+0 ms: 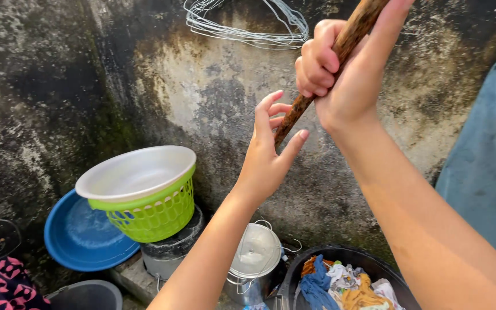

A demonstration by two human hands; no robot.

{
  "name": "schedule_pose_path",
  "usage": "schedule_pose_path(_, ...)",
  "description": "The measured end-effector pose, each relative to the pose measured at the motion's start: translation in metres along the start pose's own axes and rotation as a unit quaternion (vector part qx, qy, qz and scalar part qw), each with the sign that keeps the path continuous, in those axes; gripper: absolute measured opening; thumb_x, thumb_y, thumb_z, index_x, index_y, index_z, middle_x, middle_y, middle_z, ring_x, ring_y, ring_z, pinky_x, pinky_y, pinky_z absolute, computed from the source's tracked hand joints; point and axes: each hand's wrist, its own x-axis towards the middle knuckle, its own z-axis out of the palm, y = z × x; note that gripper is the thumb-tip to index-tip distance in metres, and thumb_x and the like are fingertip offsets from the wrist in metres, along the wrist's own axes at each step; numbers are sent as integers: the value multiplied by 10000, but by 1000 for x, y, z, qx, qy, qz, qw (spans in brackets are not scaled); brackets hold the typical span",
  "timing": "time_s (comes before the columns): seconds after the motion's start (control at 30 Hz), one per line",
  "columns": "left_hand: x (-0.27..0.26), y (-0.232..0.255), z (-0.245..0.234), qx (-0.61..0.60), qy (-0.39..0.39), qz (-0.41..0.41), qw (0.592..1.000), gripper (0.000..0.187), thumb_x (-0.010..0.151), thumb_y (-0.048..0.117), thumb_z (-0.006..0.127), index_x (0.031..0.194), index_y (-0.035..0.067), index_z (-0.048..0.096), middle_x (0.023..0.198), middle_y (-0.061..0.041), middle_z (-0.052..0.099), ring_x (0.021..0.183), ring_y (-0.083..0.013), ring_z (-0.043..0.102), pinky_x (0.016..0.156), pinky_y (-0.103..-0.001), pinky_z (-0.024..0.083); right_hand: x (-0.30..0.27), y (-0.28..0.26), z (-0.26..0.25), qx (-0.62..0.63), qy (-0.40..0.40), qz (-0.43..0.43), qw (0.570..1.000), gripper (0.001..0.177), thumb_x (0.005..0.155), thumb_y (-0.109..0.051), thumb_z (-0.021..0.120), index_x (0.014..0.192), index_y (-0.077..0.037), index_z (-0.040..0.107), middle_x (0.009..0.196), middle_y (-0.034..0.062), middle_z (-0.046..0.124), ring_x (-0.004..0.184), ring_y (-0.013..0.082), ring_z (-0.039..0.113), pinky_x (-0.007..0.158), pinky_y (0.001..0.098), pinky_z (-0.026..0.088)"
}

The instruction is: Hanging wet laundry on a clothesline using hangers and a pole for reach.

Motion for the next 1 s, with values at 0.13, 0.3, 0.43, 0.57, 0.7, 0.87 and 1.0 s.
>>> schedule_pose_path(0.13,-9,-42,-22,-27,49,-61,997,462,1036,199,564,1441,57,392,1233,-95,592,1110,-199,602,973,-372,507,2,59,41,-7,23,2,1000,852,876,-930,326,605,-128,234,485,-1,220,428,145,207,428,308,195)
schedule_pose_path(0.3,-19,-130,-58,79,105,-51,990,233,1110,198,469,1234,13,539,1131,-169,638,1048,-286,625,948,-387,491,10,167,51,67,55,74,994,809,872,-921,298,628,-150,262,538,-26,250,474,123,199,463,309,178)
schedule_pose_path(0.43,-25,-198,-85,76,87,-123,986,223,1102,218,466,1186,21,527,1066,-172,631,954,-296,630,881,-385,500,11,252,45,78,60,109,989,810,891,-913,300,637,-144,283,541,-33,260,484,108,206,464,301,176)
schedule_pose_path(0.57,-40,-262,-105,49,49,-167,984,230,1093,225,447,1185,25,511,1082,-170,639,963,-300,635,872,-398,495,1,324,39,71,90,148,982,782,912,-877,309,638,-145,303,525,-45,269,463,98,214,441,291,181)
schedule_pose_path(0.7,-66,-315,-120,39,18,-242,969,235,1078,233,448,1170,32,526,1043,-167,658,922,-298,645,852,-397,506,-19,392,31,83,138,203,966,760,937,-837,315,627,-143,308,513,-49,271,441,90,215,416,274,178)
schedule_pose_path(0.87,-95,-372,-133,33,3,-324,946,250,1081,239,442,1191,37,540,1000,-175,644,900,-301,622,833,-397,500,-39,452,24,49,192,255,946,701,1006,-749,285,729,-116,403,580,-17,377,517,117,369,504,275,331)
schedule_pose_path(1.0,-92,-397,-142,47,69,-344,935,283,1085,240,434,1196,28,585,988,-181,695,915,-311,674,871,-405,528,-38,485,27,-86,172,288,938,522,1067,-499,345,1189,-50,581,951,74,613,939,183,626,875,328,528)
